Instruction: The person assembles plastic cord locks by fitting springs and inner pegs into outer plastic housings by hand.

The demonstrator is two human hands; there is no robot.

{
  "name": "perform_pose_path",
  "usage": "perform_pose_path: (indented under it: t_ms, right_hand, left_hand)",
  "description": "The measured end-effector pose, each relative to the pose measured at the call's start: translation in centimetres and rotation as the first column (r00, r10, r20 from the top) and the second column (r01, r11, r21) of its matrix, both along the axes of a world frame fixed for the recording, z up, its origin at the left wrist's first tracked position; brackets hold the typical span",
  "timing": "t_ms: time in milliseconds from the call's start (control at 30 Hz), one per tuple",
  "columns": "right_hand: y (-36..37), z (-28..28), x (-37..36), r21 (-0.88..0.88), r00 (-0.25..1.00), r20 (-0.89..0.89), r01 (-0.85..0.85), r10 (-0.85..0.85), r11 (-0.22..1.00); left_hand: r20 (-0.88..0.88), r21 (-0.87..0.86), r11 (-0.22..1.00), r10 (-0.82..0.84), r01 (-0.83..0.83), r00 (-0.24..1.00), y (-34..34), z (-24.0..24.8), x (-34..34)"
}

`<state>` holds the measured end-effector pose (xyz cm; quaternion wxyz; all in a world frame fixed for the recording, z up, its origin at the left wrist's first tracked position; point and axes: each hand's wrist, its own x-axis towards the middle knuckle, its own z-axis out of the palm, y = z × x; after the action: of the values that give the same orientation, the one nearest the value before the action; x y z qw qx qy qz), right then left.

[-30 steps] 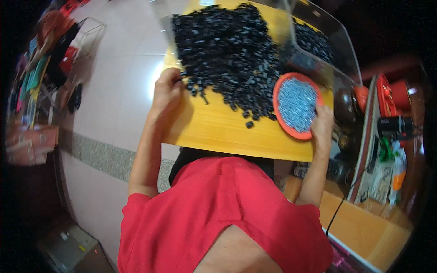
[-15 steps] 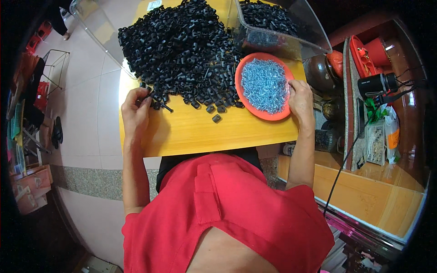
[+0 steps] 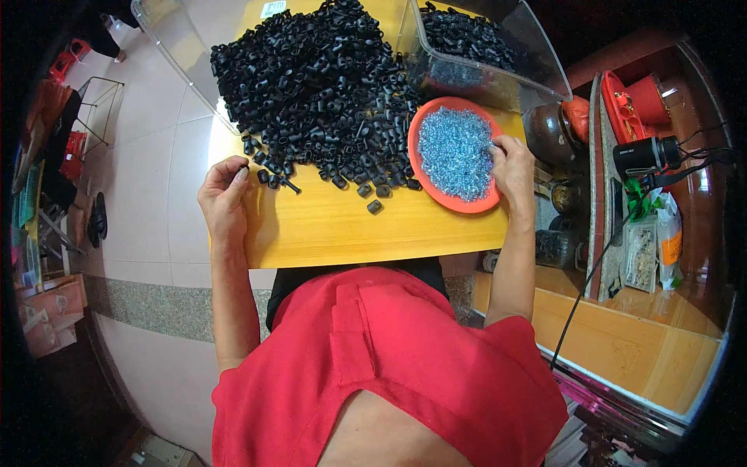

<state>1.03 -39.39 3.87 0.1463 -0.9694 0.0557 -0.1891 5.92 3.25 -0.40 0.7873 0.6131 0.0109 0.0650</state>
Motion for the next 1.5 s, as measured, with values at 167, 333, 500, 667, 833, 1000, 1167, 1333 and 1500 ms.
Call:
perform_pose_path:
  t_ms: [167, 333, 500, 667, 833, 1000, 1167, 1333, 1500]
  right_hand:
    - [0.7, 1.4, -1.0, 0.196, 0.997, -0.006, 0.081, -0.082, 0.977]
    - [0.9, 1.5, -1.4, 0.440, 0.990, -0.111, 0.126, -0.086, 0.889]
    - [2.1, 1.8, -2.0, 0.702, 0.991, -0.106, 0.015, 0.084, 0.712]
    - [7.6, 3.4, -1.9, 0.780, 0.980, -0.034, -0.098, 0.197, 0.618]
    - [14.9, 2.2, -0.8, 0.549, 0.919, 0.015, -0.336, 0.393, 0.765]
    - [19.8, 0.3, 0.3, 0.436, 0.833, 0.071, -0.521, 0.549, 0.734]
    - [20.6, 0.0, 1.5, 0.309, 0.771, 0.093, -0.624, 0.630, 0.718]
    - [19.7, 0.3, 1.1, 0.290, 0.809, 0.039, -0.570, 0.586, 0.768]
    - [20.2, 0.5, 0.5, 0.189, 0.762, 0.040, -0.641, 0.646, 0.744]
  left_hand:
    - [0.030, -0.072, 0.997, -0.028, 0.030, 0.999, 0.3, -0.1, -0.1]
    - [0.079, -0.081, 0.997, 0.008, -0.001, 0.997, 0.0, 0.4, -0.4]
    - [0.117, -0.178, 0.978, -0.084, 0.104, 0.990, -0.6, 1.4, -2.1]
    - [0.010, -0.137, 0.986, -0.099, 0.099, 0.995, -2.0, 0.8, -4.2]
    - [-0.062, -0.288, 0.941, -0.202, 0.177, 0.977, -4.5, 0.4, -6.6]
    - [-0.086, -0.402, 0.901, -0.217, 0.166, 0.972, -4.3, -0.4, -6.3]
    - [-0.070, -0.507, 0.857, -0.148, 0.092, 0.987, -4.5, -0.3, -5.5]
    - [-0.129, -0.571, 0.819, -0.156, 0.055, 0.979, -4.1, -0.4, -4.9]
    - [-0.133, -0.604, 0.794, -0.186, 0.069, 0.974, -3.8, -0.2, -5.0]
